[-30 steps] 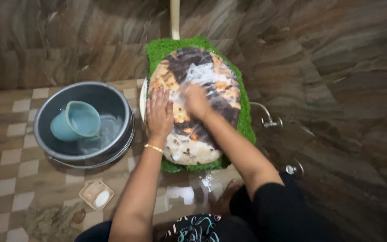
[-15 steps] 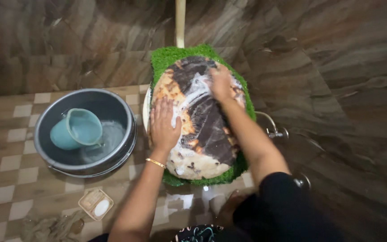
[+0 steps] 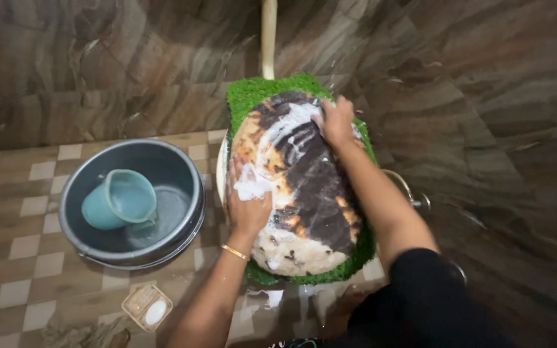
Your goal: The person pours water from a mug onto a decorated toilet seat cover and scrubs the surface with soap and their hands.
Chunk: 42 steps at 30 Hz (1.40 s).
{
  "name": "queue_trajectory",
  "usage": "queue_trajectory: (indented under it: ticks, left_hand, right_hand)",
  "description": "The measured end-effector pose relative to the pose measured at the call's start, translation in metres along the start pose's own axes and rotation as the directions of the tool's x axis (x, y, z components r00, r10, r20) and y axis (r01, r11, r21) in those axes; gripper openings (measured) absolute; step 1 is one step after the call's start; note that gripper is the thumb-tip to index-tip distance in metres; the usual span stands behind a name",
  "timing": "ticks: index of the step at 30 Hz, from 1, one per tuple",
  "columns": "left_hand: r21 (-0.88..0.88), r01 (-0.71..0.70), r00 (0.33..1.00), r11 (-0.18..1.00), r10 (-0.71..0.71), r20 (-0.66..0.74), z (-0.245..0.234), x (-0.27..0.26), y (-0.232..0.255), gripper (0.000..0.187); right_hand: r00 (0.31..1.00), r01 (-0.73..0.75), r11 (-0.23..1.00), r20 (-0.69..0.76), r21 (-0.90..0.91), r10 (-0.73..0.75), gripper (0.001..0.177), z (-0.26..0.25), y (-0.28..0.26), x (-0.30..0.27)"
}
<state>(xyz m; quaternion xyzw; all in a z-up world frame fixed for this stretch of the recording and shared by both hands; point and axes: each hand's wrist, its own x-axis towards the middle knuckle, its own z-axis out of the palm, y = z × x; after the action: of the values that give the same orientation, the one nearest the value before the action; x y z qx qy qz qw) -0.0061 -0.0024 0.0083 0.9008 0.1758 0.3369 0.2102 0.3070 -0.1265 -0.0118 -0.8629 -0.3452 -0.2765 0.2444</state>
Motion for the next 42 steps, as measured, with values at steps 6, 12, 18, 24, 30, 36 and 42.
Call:
queue_trajectory:
  ticks: [6,12,18,24,30,36,42]
  left_hand:
    - [0.01,-0.028,0.999,1.0,0.028,-0.036,0.006,-0.002,-0.004,0.079]
    - [0.043,0.05,0.998,0.998,-0.049,-0.034,0.012,-0.007,-0.005,0.072]
    - [0.051,0.024,0.996,0.998,-0.019,-0.09,0.016,-0.008,-0.006,0.067]
    - [0.106,0.006,0.995,0.994,0.004,-0.096,0.023,-0.011,-0.011,0.063]
    - [0.34,0.008,0.892,0.94,-0.16,0.422,0.027,-0.009,-0.017,0.047]
    - [0.281,-0.092,0.991,0.955,0.115,-0.066,0.041,-0.018,-0.029,0.062]
    - [0.179,-0.051,0.995,0.982,0.065,-0.073,0.041,-0.015,-0.029,0.066]
  right_hand:
    - [0.964,0.219,0.956,0.105,0.197,-0.243,0.023,0.133,-0.122,0.029]
    - [0.963,0.2,0.947,0.126,0.253,-0.237,0.029,0.13,-0.061,0.039]
    - [0.996,-0.084,0.981,-0.026,0.176,0.09,0.015,0.129,-0.015,0.055]
    - [0.827,0.476,0.802,0.125,0.362,-0.548,0.037,0.086,-0.082,-0.004]
    - [0.918,-0.015,0.972,0.383,-0.233,0.106,0.021,0.029,-0.038,-0.015]
    - [0.836,0.43,0.876,0.27,0.219,-0.478,0.034,-0.032,-0.05,-0.131]
    - [0.963,-0.015,0.996,0.268,-0.086,0.038,0.022,-0.056,0.0,-0.11]
